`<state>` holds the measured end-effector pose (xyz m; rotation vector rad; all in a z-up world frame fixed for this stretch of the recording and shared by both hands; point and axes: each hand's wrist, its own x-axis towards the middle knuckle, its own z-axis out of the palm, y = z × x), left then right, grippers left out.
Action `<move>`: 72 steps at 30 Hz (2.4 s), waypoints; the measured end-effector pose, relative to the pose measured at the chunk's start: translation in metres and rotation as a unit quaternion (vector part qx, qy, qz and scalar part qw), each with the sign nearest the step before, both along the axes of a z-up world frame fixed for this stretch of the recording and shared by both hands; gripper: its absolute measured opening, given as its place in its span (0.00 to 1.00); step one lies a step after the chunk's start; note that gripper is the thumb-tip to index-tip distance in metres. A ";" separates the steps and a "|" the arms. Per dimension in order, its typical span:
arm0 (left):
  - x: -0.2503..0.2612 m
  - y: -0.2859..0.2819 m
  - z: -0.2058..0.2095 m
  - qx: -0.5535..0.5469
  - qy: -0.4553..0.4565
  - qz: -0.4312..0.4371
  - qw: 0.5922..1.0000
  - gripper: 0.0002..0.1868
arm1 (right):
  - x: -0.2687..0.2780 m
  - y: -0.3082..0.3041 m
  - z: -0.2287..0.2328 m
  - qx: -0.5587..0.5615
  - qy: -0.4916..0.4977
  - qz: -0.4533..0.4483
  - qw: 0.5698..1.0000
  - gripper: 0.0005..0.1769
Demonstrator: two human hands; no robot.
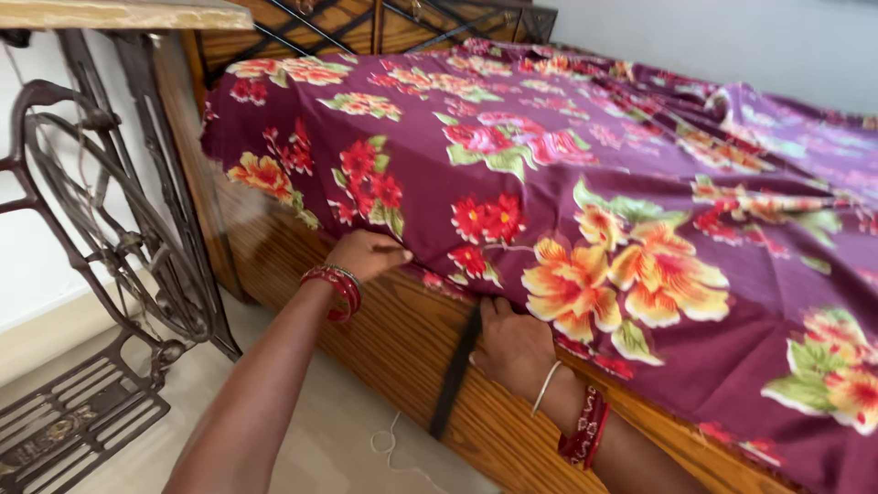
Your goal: The person spreads a large floral-patterned sheet over a bed with a plaid cover. They smooth the fabric, align the edges, and tuck the sheet under the mattress on all sides to secure it.
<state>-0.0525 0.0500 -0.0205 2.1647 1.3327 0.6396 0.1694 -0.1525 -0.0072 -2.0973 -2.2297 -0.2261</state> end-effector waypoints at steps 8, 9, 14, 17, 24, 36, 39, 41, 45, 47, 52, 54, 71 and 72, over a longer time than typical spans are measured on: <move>-0.077 -0.012 0.016 0.161 0.171 0.058 0.970 0.29 | -0.037 0.063 -0.044 -0.048 -0.251 -0.054 0.965 0.11; -0.080 -0.008 0.013 0.181 0.207 0.028 0.961 0.31 | -0.045 0.067 -0.043 -0.034 -0.208 -0.048 0.976 0.22; -0.063 0.003 -0.006 0.122 0.216 0.025 0.968 0.49 | -0.072 0.069 -0.016 -0.055 -0.085 -0.056 0.993 0.52; -0.059 0.009 0.004 0.087 0.241 0.041 0.966 0.48 | -0.072 0.075 0.002 -0.063 -0.047 -0.040 0.996 0.54; -0.046 0.037 0.012 0.056 0.319 0.107 0.940 0.44 | -0.071 0.117 0.005 -0.117 0.073 -0.016 0.990 0.49; -0.072 0.012 0.030 0.059 0.417 0.172 0.891 0.22 | -0.046 0.103 0.008 -0.147 0.302 0.159 0.928 0.47; -0.078 0.007 0.059 0.005 0.445 0.151 0.883 0.31 | -0.065 0.139 0.010 -0.177 0.226 0.123 0.950 0.47; -0.072 0.015 0.061 0.013 0.440 0.152 0.885 0.31 | -0.082 0.163 0.004 -0.112 0.135 0.125 0.976 0.41; -0.066 0.047 0.023 0.111 0.385 0.101 0.910 0.43 | -0.098 0.185 -0.003 -0.120 0.138 0.102 0.978 0.38; -0.061 0.072 0.010 0.101 0.381 0.114 0.912 0.43 | -0.104 0.189 0.005 -0.166 0.151 0.076 0.972 0.37; -0.076 0.099 0.012 0.070 0.402 0.127 0.904 0.36 | -0.122 0.193 0.015 -0.136 0.080 0.075 0.985 0.28; -0.076 0.114 0.020 0.059 0.373 0.121 0.918 0.33 | -0.126 0.196 0.015 -0.096 0.066 0.080 0.990 0.26; -0.172 0.228 0.003 -0.011 -0.023 0.243 0.970 0.28 | -0.228 0.312 0.028 -0.198 0.191 0.072 0.959 0.44; -0.172 0.232 0.007 -0.018 0.039 0.202 0.978 0.29 | -0.235 0.315 0.033 -0.187 0.181 0.065 0.963 0.43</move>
